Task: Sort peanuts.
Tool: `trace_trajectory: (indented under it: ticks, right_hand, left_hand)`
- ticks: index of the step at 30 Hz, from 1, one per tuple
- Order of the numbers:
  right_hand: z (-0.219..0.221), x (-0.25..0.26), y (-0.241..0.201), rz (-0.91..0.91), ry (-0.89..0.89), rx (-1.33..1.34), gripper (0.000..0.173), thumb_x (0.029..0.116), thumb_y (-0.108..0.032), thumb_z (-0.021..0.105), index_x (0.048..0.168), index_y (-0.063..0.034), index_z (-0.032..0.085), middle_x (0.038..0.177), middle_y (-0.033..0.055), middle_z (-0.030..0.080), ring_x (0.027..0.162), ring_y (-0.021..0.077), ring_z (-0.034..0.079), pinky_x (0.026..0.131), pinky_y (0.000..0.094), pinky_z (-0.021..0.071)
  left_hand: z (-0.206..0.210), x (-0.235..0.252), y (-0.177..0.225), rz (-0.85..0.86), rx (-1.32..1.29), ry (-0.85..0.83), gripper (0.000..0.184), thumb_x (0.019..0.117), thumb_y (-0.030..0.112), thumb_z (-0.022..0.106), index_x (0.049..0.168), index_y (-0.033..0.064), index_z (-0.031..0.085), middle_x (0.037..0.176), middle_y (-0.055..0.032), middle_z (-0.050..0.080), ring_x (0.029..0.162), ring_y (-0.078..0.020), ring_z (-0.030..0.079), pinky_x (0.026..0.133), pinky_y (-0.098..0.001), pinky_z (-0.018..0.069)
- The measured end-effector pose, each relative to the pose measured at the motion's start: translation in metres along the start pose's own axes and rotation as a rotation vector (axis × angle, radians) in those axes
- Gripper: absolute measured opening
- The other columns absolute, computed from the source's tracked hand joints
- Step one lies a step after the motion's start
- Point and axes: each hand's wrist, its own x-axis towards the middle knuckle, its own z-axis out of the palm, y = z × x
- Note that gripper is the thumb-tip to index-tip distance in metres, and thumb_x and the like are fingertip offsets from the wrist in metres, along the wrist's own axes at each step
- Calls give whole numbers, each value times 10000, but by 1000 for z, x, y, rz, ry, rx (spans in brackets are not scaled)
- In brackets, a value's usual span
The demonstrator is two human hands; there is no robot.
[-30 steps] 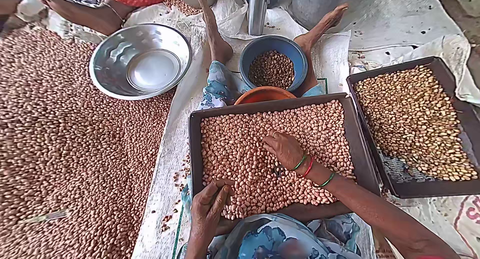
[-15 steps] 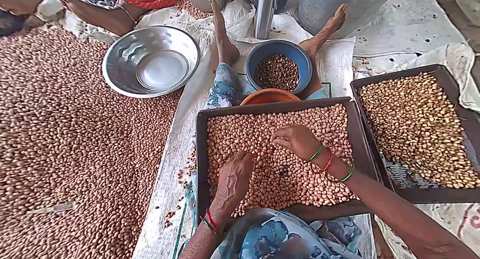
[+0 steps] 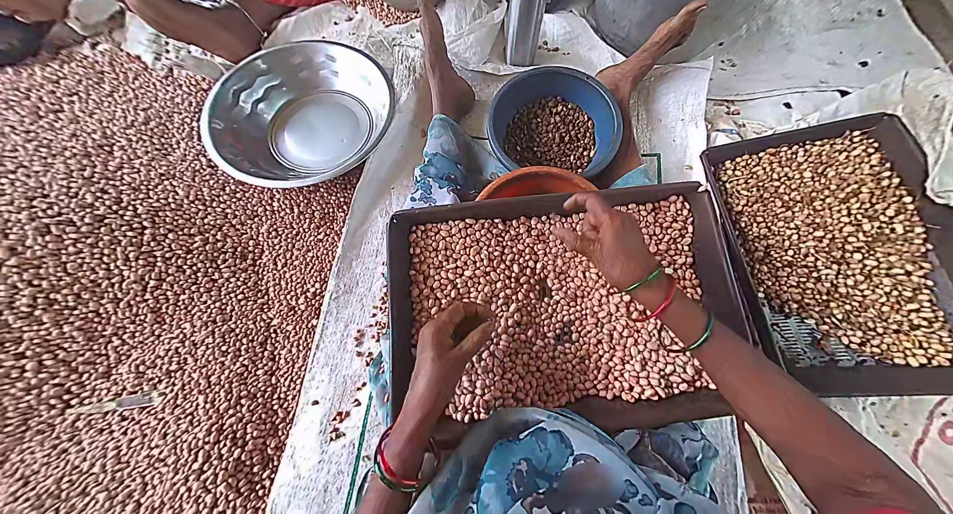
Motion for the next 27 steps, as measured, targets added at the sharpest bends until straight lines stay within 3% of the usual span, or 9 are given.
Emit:
trace_trajectory:
  ticks: [2, 5, 7, 9, 14, 16, 19, 24, 27]
  right_hand:
    - [-11, 1, -5, 3, 65, 135, 360, 984, -305, 683, 1233, -59, 596, 601, -4, 360, 439, 107, 297, 409, 266, 282]
    - [20, -14, -19, -15, -217, 202, 175, 966, -174, 702, 1047, -26, 747, 693, 83, 620, 564, 160, 496, 574, 351, 438]
    - [45, -33, -27, -46, -440, 55, 248, 1006, -197, 635, 1139, -18, 745, 905, 189, 716, 764, 319, 651, 734, 489, 511]
    - [65, -49, -25, -111, -478, -110, 263, 1027, -180, 575, 1103, 20, 727, 943, 253, 719, 856, 436, 711, 739, 572, 536]
    - [52, -39, -17, -56, -283, -118, 209, 1006, -152, 631, 1018, 20, 750, 897, 221, 714, 832, 400, 705, 733, 548, 543]
    - [54, -36, -22, -143, -238, -18, 199, 967, -200, 693, 1060, -43, 772, 1031, 186, 728, 1008, 375, 682, 887, 544, 517]
    - [76, -51, -39, -273, -491, 101, 361, 929, -343, 724, 1205, -111, 750, 1356, 201, 635, 1385, 443, 476, 1033, 702, 352]
    - [31, -66, -3, -88, -569, -254, 272, 854, -70, 753, 1118, -127, 784, 1388, 169, 626, 1490, 468, 316, 1067, 788, 215]
    - [-15, -69, 25, 76, -296, -456, 265, 898, -4, 683, 1086, -146, 803, 1504, 165, 547, 1516, 513, 234, 1075, 800, 176]
  left_hand:
    - [-8, -14, -4, -43, -601, 55, 79, 905, 95, 684, 957, 101, 743, 808, 37, 708, 667, -8, 632, 635, -160, 537]
    - [-19, -32, -9, -52, -1061, 28, 130, 873, 168, 768, 987, 106, 773, 889, 3, 725, 748, -45, 683, 693, -181, 577]
    - [-22, -44, -15, -69, -1223, 34, 136, 878, 159, 758, 993, 88, 764, 894, -11, 727, 743, -52, 687, 677, -166, 568]
    - [-26, -56, -19, -92, -1333, 64, 128, 872, 143, 756, 979, 72, 750, 864, -17, 713, 707, -56, 674, 639, -157, 552]
    - [-29, -71, -13, -106, -1432, 65, 138, 877, 131, 748, 984, 44, 745, 876, -37, 714, 723, -73, 689, 642, -158, 559]
    - [-25, -73, -11, -104, -1463, 61, 136, 893, 131, 732, 989, 35, 739, 901, -58, 716, 756, -99, 701, 675, -178, 575]
    - [-16, -68, -10, -117, -1519, 69, 142, 917, 167, 703, 960, 37, 739, 872, -60, 713, 755, -116, 708, 691, -205, 593]
    - [-23, -69, -6, -128, -1690, 39, 151, 1027, 95, 514, 993, 19, 640, 663, 18, 613, 568, -41, 626, 547, -152, 523]
    - [-33, -74, -13, -99, -1550, 110, 193, 1019, 86, 527, 1150, 21, 653, 752, 1, 673, 609, -43, 653, 564, -143, 538]
